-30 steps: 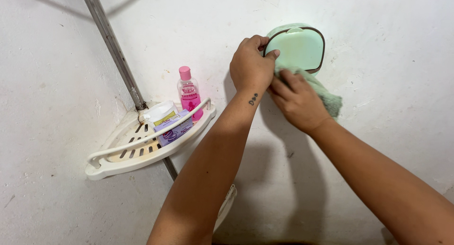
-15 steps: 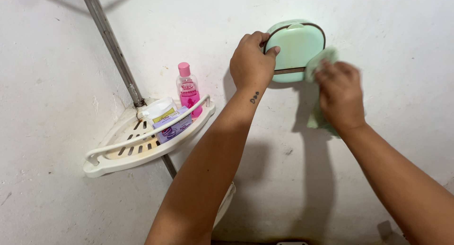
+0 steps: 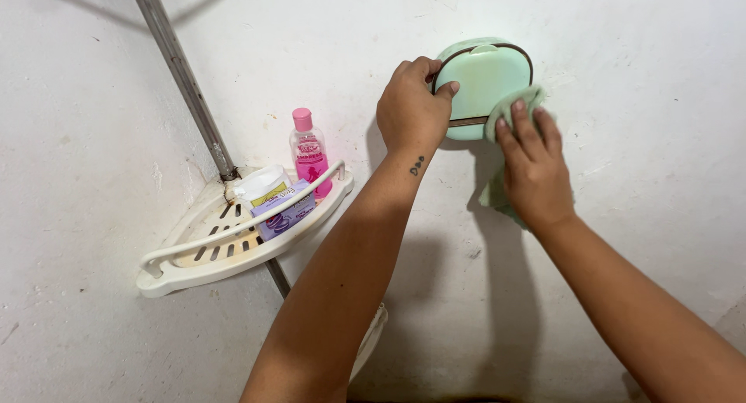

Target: The person wipes a small white tube and a small white jar with a green cloth before placing them on a corner shelf in a bathroom.

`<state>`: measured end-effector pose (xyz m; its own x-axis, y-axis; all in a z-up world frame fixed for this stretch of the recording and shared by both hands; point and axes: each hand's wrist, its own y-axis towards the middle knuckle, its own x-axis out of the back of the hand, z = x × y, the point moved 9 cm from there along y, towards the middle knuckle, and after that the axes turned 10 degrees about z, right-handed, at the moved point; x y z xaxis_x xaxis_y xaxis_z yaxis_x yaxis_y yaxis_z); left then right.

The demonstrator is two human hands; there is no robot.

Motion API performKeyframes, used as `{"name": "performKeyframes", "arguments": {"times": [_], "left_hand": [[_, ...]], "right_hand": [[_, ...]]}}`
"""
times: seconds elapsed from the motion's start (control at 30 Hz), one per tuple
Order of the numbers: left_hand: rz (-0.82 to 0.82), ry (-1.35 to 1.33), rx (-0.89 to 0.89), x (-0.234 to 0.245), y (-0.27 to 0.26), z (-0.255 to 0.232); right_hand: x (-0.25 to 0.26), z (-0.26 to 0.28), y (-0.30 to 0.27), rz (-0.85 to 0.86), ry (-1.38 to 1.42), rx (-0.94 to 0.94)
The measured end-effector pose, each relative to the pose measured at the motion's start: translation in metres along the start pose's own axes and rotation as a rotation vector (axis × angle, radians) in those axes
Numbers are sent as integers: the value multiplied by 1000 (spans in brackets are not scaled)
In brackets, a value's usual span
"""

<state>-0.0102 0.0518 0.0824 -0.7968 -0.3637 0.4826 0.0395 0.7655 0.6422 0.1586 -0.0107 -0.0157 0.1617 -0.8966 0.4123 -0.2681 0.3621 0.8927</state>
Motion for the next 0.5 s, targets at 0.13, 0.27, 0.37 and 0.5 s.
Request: {"name": "performKeyframes", "arguments": {"times": [0.13, 0.27, 0.37, 0.5], "left_hand": [[1, -5, 13, 1, -1, 1], [-1, 0, 13, 0, -1, 1], [8, -21, -3, -3, 1, 5], [20, -135, -62, -6, -1, 19]], "right_hand": [[-7, 3, 4, -38, -37, 13], [-1, 24, 13, -35, 0, 48], [-1, 54, 8, 86, -71, 267], [22, 27, 14, 6, 176, 136]]}}
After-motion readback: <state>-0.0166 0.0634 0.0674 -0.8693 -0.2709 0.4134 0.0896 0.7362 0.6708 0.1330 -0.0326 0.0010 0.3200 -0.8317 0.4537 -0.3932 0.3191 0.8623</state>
